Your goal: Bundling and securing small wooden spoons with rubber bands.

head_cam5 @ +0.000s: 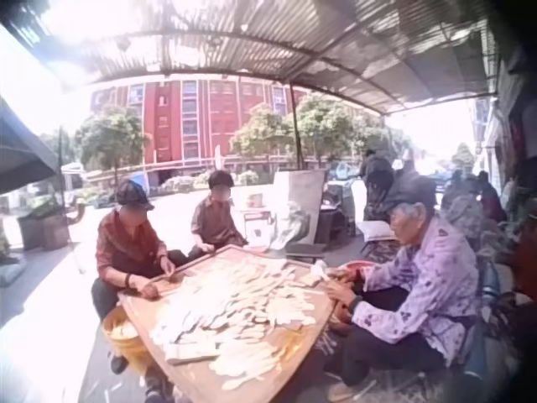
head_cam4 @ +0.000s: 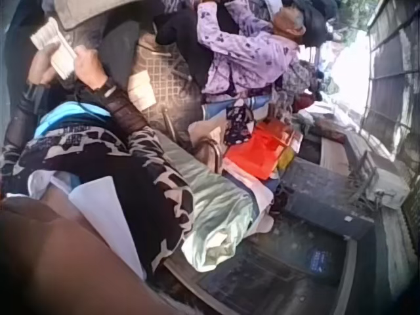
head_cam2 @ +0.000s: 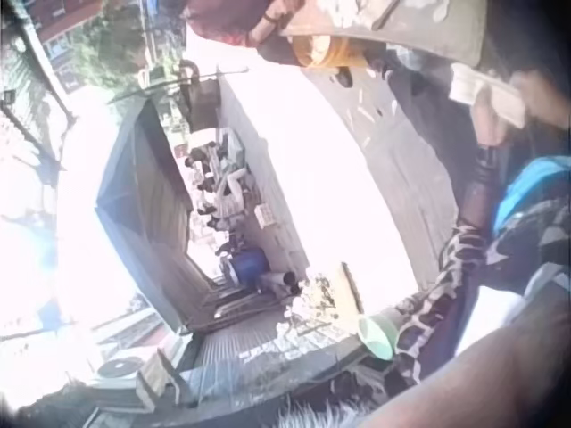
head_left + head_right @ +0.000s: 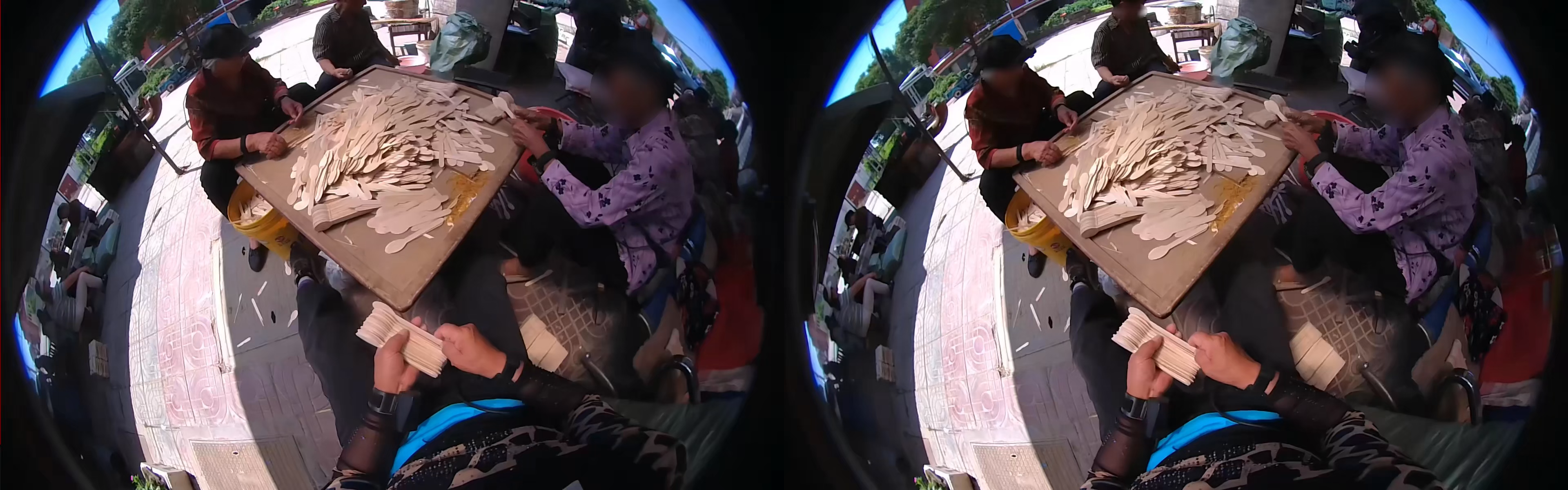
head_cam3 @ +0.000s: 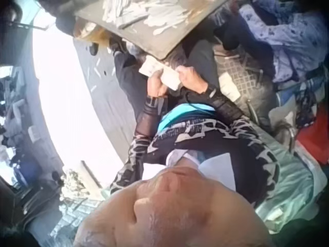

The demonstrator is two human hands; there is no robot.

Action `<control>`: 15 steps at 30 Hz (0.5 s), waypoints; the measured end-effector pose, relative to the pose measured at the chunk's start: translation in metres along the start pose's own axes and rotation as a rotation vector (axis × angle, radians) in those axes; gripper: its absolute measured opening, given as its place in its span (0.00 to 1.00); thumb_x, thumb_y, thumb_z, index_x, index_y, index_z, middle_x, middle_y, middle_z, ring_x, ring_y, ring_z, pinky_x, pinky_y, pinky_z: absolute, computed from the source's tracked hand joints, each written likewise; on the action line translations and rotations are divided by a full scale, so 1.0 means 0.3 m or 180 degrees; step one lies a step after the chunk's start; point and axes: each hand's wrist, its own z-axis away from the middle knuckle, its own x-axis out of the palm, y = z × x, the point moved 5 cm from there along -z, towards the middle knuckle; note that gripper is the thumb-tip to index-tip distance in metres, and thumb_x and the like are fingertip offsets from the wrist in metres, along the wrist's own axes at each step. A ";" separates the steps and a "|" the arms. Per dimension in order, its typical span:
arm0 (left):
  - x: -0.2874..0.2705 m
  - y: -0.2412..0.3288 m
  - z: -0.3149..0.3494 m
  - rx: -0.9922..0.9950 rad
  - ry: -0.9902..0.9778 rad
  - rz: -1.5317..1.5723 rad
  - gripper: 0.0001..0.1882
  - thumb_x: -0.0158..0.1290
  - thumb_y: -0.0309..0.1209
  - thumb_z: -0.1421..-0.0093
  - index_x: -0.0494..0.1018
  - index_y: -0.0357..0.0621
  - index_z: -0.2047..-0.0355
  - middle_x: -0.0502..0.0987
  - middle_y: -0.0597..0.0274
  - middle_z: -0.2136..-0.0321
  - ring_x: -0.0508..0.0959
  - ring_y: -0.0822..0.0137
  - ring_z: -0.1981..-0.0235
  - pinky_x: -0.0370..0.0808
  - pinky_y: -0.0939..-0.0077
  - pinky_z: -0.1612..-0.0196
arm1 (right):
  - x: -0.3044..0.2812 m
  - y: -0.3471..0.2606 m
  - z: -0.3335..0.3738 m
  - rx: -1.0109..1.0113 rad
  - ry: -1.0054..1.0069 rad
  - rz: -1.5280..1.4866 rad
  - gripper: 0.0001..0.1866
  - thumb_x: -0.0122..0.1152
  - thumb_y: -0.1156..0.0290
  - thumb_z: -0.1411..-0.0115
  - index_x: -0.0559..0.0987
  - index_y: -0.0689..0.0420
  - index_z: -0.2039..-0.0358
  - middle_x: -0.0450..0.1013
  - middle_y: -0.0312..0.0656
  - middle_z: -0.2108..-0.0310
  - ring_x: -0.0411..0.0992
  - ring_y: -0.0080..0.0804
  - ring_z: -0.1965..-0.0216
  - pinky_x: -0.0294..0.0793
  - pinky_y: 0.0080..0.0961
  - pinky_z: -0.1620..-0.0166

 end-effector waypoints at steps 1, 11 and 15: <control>-0.002 0.004 -0.002 -0.0016 0.0051 -0.0071 0.21 0.43 0.22 0.39 0.58 0.35 0.45 0.72 0.45 0.53 0.73 0.52 0.51 0.70 0.54 0.46 | 0.008 -0.005 -0.006 -0.0098 0.0031 0.0000 0.10 0.48 0.78 0.48 0.76 0.61 0.66 0.73 0.58 0.74 0.74 0.57 0.68 0.73 0.44 0.66; 0.028 0.004 0.030 -0.0344 -0.0676 -0.0444 0.15 0.47 0.21 0.41 0.65 0.34 0.53 0.75 0.53 0.63 0.78 0.56 0.60 0.76 0.57 0.53 | -0.077 -0.051 0.003 -0.0223 -0.0338 -0.0480 0.09 0.60 0.73 0.46 0.77 0.63 0.65 0.75 0.48 0.76 0.76 0.37 0.73 0.74 0.30 0.67; 0.137 -0.069 0.108 -0.0921 -0.1716 -0.1209 0.16 0.57 0.26 0.42 0.68 0.36 0.56 0.76 0.57 0.67 0.79 0.62 0.64 0.79 0.67 0.59 | -0.111 -0.045 -0.046 0.0297 -0.0474 -0.2455 0.26 0.67 0.75 0.49 0.71 0.66 0.49 0.73 0.47 0.56 0.72 0.25 0.56 0.77 0.21 0.62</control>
